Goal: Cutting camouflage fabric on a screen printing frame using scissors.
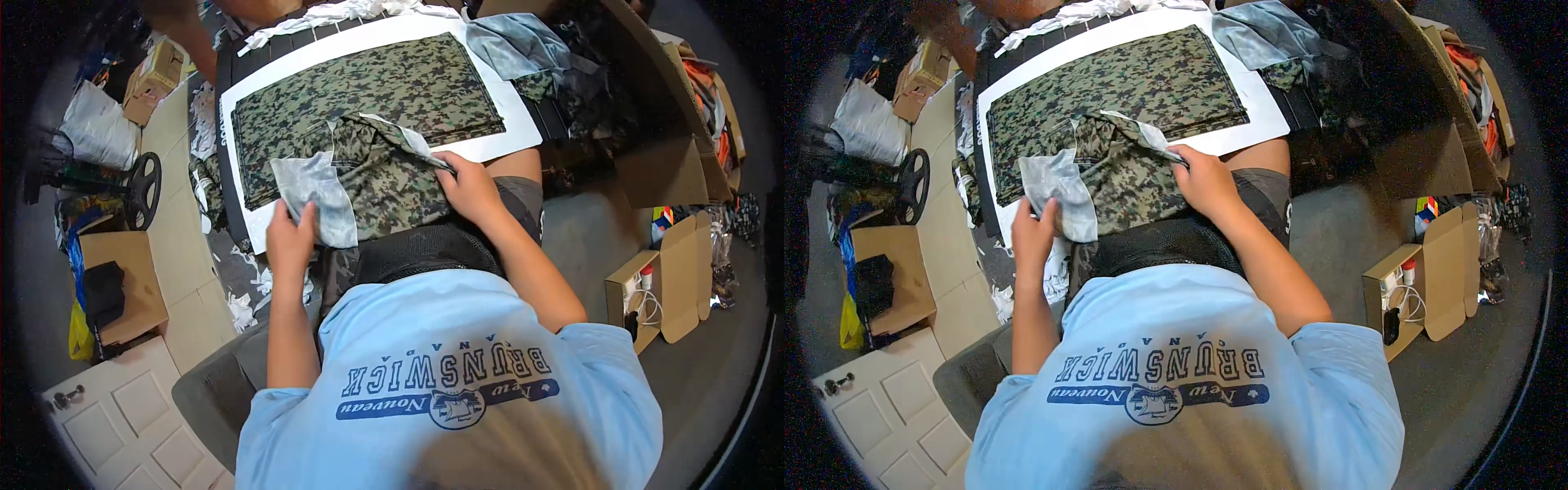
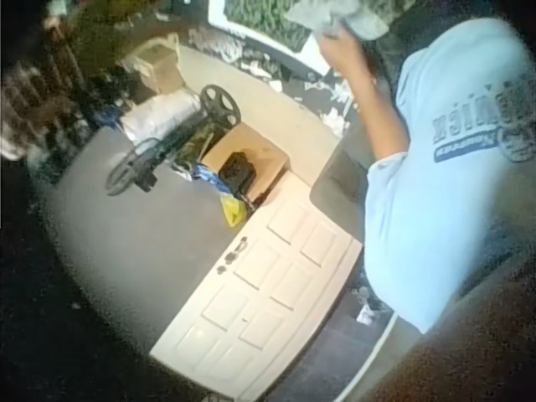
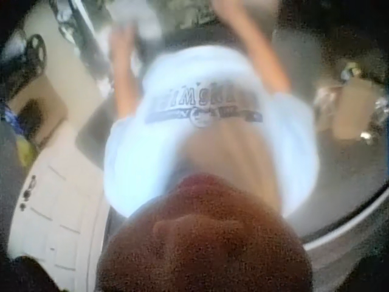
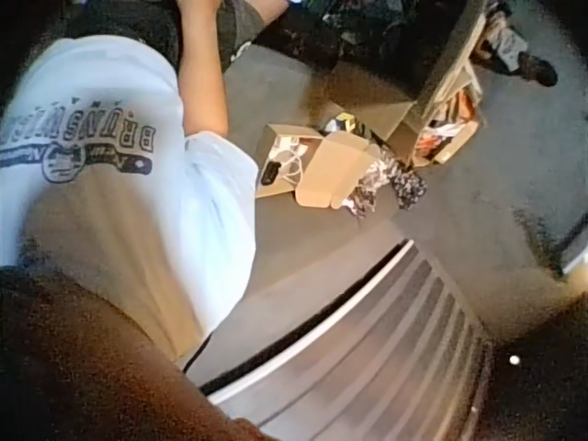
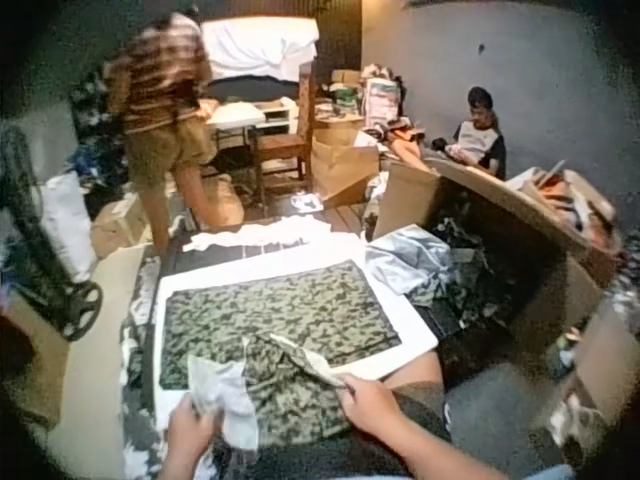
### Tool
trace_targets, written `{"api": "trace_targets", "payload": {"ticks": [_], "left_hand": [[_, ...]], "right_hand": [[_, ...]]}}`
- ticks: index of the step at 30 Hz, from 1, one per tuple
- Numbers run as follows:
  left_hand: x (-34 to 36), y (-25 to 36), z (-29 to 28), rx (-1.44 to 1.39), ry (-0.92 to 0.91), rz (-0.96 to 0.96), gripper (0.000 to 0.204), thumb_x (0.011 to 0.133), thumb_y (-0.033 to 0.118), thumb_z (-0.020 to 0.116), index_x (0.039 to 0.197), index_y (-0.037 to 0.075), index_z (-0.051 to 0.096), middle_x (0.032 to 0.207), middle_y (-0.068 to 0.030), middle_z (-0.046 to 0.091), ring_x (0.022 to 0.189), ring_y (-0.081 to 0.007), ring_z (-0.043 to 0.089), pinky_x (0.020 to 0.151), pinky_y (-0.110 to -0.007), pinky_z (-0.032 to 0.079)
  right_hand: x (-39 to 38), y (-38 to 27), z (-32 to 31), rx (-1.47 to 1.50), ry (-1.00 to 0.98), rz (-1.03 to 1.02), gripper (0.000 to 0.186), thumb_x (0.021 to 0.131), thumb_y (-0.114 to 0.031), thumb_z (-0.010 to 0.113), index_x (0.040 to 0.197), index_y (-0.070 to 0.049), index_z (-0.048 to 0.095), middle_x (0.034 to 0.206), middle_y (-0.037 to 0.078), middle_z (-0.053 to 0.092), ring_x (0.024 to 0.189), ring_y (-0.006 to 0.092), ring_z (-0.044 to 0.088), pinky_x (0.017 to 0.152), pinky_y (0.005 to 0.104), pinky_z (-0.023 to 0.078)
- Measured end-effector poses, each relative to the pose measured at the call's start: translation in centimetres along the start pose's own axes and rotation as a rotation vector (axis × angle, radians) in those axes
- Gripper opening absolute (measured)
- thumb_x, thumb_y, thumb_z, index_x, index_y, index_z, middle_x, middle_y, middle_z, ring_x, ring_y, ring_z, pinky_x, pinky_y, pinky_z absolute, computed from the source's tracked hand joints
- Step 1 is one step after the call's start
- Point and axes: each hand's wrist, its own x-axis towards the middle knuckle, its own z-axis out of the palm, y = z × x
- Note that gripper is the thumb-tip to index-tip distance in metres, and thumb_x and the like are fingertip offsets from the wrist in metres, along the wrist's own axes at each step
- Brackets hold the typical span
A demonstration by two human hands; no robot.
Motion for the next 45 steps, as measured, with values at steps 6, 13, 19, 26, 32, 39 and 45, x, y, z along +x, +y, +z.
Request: {"api": "trace_targets", "payload": {"ticks": [6, 13, 19, 26, 32, 39, 45], "left_hand": [[-0.6, 9.7, 2.3, -0.160, -0.288, 0.994, 0.067, 0.076, 0.008, 0.079, 0.138, 0.005, 0.055, 0.134, -0.0158, 0.061, 0.115, -0.0271, 0.057, 0.103, -0.036, 0.044], [0.8, 12.4, -3.5, -0.014, -0.663, 0.751, 0.029, 0.071, -0.003, 0.074, 0.099, 0.001, 0.075, 0.075, -0.0039, 0.072, 0.059, -0.0133, 0.054, 0.056, -0.025, 0.041], [3.8, 15.5, -12.6, 0.139, -0.466, 0.671, 0.030, 0.072, -0.007, 0.066, 0.101, 0.000, 0.073, 0.079, -0.0019, 0.068, 0.061, -0.0111, 0.049, 0.058, -0.024, 0.040], [10.7, 21.6, -20.9, 0.268, -0.323, 0.725, 0.025, 0.081, 0.003, 0.073, 0.106, 0.000, 0.071, 0.087, -0.0001, 0.069, 0.072, -0.0070, 0.054, 0.068, -0.021, 0.043], [16.0, 25.5, -27.3, 0.280, -0.096, 0.776, 0.026, 0.085, 0.011, 0.070, 0.109, 0.002, 0.072, 0.089, 0.0012, 0.069, 0.073, -0.0070, 0.055, 0.067, -0.020, 0.044], [24.9, 28.5, -32.3, 0.447, 0.117, 0.922, 0.027, 0.087, 0.015, 0.067, 0.111, 0.005, 0.072, 0.086, 0.0020, 0.069, 0.072, -0.0063, 0.055, 0.065, -0.021, 0.043], [24.1, 25.2, -32.9, 0.314, 0.198, 0.762, 0.026, 0.087, 0.016, 0.065, 0.110, 0.007, 0.073, 0.080, 0.0029, 0.066, 0.069, -0.0061, 0.053, 0.063, -0.021, 0.042]], "right_hand": [[0.2, -6.7, -3.1, 0.133, -0.223, -0.475, 0.042, 0.086, -0.013, 0.069, 0.128, -0.015, 0.062, 0.089, 0.011, 0.074, 0.074, 0.0330, 0.068, 0.069, 0.0396, 0.052], [-1.1, -15.1, -13.2, -0.126, -0.342, -0.341, 0.022, 0.077, -0.009, 0.077, 0.099, -0.010, 0.070, 0.075, 0.006, 0.068, 0.059, 0.0232, 0.058, 0.057, 0.0362, 0.042], [2.7, -15.2, -19.9, -0.361, -0.427, -0.431, 0.016, 0.078, -0.004, 0.072, 0.093, -0.006, 0.070, 0.070, 0.005, 0.065, 0.055, 0.0190, 0.050, 0.055, 0.0331, 0.041], [15.0, -14.1, -27.3, -0.046, -0.318, -0.341, 0.008, 0.085, -0.008, 0.066, 0.092, -0.006, 0.070, 0.078, 0.001, 0.064, 0.065, 0.0110, 0.051, 0.059, 0.0256, 0.042], [16.0, -24.0, -31.7, -0.476, -0.064, -0.472, 0.011, 0.081, -0.013, 0.063, 0.073, -0.006, 0.064, 0.063, 0.000, 0.053, 0.058, 0.0142, 0.043, 0.057, 0.0281, 0.040], [26.0, -21.6, -36.4, -0.091, 0.125, -0.858, 0.010, 0.081, -0.012, 0.061, 0.078, -0.004, 0.067, 0.067, 0.002, 0.057, 0.060, 0.0171, 0.046, 0.060, 0.0292, 0.043], [24.5, -18.4, -34.6, 0.035, 0.491, -0.545, 0.024, 0.082, -0.009, 0.060, 0.100, -0.003, 0.073, 0.084, 0.005, 0.066, 0.073, 0.0150, 0.054, 0.068, 0.0258, 0.045]]}}
